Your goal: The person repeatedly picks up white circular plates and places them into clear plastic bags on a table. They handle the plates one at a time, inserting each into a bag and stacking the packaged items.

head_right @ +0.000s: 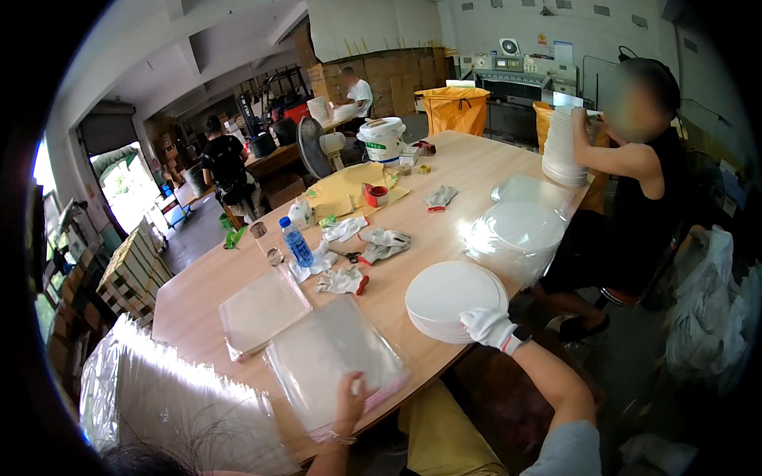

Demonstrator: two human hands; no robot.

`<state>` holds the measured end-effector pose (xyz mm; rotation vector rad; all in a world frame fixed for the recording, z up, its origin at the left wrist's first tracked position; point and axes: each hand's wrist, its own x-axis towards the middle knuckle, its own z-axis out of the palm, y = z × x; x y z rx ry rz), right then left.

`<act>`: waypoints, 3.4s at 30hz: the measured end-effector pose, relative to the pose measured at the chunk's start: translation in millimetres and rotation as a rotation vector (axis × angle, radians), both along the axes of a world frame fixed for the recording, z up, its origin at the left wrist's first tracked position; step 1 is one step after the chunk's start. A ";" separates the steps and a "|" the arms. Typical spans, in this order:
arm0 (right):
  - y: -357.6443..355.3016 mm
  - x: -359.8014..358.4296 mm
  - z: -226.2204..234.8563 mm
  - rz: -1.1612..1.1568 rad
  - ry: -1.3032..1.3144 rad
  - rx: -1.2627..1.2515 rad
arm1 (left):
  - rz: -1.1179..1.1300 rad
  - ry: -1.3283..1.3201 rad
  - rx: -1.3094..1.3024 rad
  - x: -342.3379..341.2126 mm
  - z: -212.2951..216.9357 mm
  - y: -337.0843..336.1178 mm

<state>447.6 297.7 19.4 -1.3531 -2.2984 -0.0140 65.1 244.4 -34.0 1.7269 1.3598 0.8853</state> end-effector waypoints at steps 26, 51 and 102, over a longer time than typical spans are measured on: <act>-1.7 -165.1 -12.9 0.158 0.949 -0.615 | 0.355 -0.605 0.147 -69.1 46.7 -4.4; -193.0 -36.5 1.7 0.122 1.553 -1.039 | 0.010 0.965 0.371 -32.3 -8.0 -37.9; -108.6 -245.5 -57.8 -0.103 2.020 -1.266 | 0.518 -1.052 -0.422 72.3 -113.9 -128.4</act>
